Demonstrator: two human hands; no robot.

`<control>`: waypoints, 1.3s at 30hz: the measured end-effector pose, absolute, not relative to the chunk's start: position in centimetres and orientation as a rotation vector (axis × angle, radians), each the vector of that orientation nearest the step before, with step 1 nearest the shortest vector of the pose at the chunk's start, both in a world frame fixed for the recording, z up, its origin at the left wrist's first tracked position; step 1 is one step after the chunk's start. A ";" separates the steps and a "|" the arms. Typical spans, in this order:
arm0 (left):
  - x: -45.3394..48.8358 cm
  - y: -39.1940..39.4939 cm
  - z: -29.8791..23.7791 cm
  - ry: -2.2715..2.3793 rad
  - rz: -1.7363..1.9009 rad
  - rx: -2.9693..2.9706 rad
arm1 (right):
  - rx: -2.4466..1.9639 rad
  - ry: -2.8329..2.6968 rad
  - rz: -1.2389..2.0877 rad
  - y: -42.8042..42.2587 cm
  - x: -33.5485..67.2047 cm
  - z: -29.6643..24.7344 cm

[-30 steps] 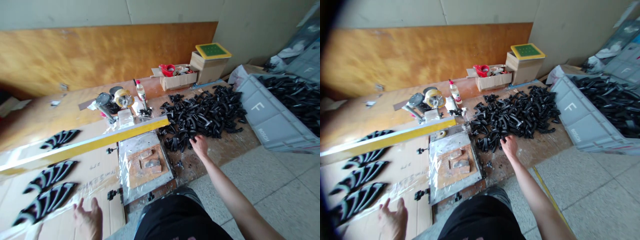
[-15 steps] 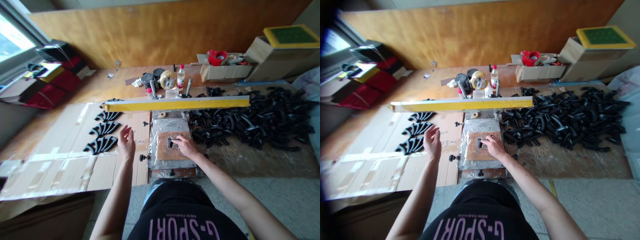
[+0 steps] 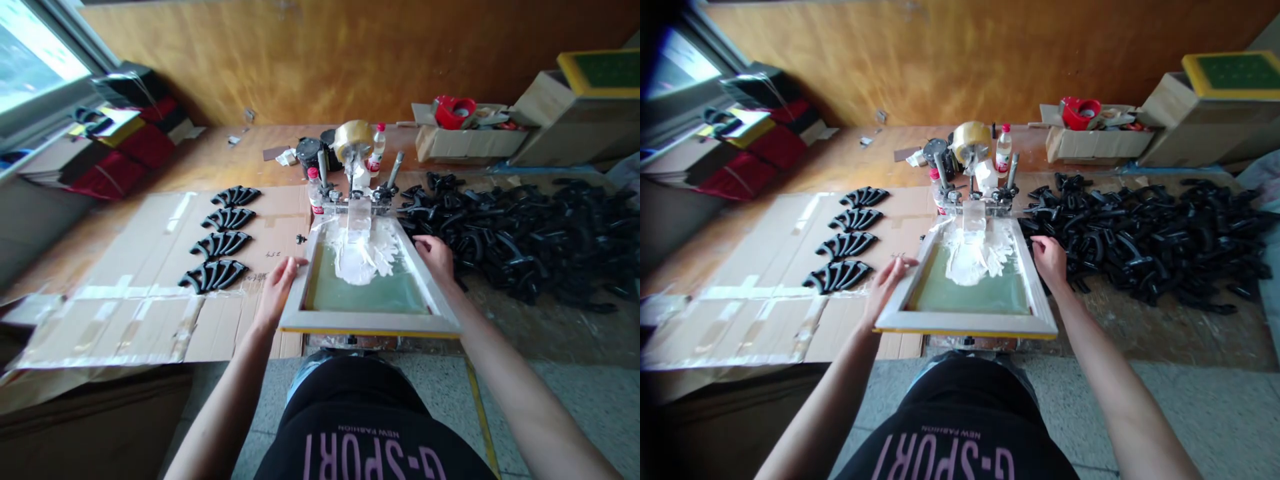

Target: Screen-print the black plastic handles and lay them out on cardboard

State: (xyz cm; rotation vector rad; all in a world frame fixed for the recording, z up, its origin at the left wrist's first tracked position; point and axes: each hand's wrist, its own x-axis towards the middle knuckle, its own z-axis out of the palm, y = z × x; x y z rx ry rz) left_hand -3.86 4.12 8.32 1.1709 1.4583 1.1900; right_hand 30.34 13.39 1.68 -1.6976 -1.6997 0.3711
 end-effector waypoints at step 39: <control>-3.2 5.3 9.5 1.405 1.290 1.032 | -1.601 -1.886 0.212 20.5 27.6 8.5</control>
